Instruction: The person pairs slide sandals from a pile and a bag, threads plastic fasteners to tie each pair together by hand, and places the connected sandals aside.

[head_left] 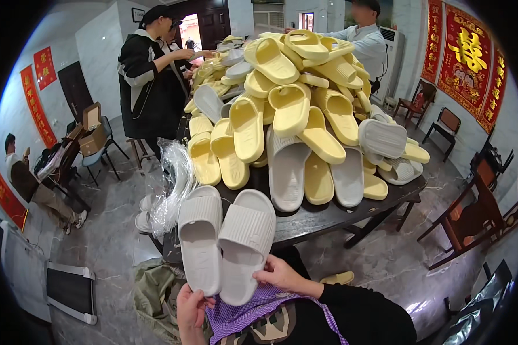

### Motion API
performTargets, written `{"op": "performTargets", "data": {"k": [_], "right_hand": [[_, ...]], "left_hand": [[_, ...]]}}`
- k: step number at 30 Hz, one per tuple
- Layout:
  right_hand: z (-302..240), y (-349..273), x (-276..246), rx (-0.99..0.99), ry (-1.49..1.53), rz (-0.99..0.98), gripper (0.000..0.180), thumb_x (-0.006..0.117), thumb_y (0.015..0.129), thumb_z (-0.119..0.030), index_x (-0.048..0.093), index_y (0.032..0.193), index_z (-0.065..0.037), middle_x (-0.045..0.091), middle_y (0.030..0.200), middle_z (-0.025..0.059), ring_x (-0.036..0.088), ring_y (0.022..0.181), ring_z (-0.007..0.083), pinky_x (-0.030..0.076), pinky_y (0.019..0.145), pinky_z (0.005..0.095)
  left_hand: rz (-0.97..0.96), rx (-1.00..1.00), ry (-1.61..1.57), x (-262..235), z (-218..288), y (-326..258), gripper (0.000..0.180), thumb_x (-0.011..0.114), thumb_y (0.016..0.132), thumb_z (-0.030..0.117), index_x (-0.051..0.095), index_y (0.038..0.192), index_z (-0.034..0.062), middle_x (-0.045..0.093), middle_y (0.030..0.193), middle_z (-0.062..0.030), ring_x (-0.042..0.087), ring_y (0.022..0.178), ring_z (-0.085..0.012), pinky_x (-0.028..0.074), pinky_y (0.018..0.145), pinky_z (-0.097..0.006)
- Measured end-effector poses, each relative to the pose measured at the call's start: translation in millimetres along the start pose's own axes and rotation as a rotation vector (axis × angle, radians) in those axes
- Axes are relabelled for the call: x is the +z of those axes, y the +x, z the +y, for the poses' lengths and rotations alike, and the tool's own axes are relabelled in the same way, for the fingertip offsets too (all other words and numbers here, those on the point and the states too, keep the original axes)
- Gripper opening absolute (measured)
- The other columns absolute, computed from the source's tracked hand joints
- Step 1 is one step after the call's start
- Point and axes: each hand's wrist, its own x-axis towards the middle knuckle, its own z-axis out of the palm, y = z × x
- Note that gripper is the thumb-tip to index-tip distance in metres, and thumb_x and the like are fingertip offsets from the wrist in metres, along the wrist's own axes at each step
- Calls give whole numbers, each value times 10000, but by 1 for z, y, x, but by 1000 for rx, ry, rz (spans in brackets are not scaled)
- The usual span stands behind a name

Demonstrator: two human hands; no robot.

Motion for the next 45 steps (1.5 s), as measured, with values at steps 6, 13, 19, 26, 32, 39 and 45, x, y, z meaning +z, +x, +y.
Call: {"op": "performTargets", "data": {"k": [6,13,19,26,32,39,45], "right_hand": [[-48,-9,-4,-218,-228,17,395,614,788,-66,460,1145,5,569,903,47,544,746,93,464,653,228],[-138,-43,-40,-326,-234,147,283,598,813,-89,511,1070,-9,584,825,48,544,627,95,462,553,232],[-242,-29,-116,-682,-189,405,237,579,856,-201,543,926,22,593,729,62,556,563,121,465,494,248],[-366,-35,-281,-436,-414,733,409,554,849,-432,561,736,-39,528,564,34,491,438,115,370,363,248],[-350,-26,-336,-292,-873,972,446,558,834,-457,506,656,-52,458,521,4,407,372,96,272,300,249],[-311,-12,-371,-707,-872,1062,406,531,877,-401,487,660,-60,412,524,-34,372,408,64,275,360,231],[-282,-15,-354,-971,-723,1061,346,494,914,-318,464,676,-69,369,567,-62,333,483,39,256,418,218]], "left_hand": [[-41,126,35,35,15,-3,303,538,778,48,454,1044,-69,612,854,-172,611,562,-221,521,471,-287],[-366,288,220,129,74,35,389,583,776,125,451,1095,-54,596,891,-124,575,619,-177,475,491,-272],[-653,292,447,281,141,141,248,553,812,116,510,992,-50,585,810,-103,565,612,-163,463,521,-269],[-650,236,560,483,119,239,220,593,777,139,578,877,-56,611,723,-124,595,555,-198,513,470,-314],[-473,381,869,480,51,254,262,561,765,100,548,937,-97,596,711,-149,577,520,-207,458,395,-325],[-643,457,788,438,73,225,563,582,805,170,361,1259,-78,560,944,-173,582,726,-179,486,521,-263],[-935,504,613,384,145,117,490,564,828,138,397,1243,-63,583,972,-141,594,799,-156,510,629,-246]]}}
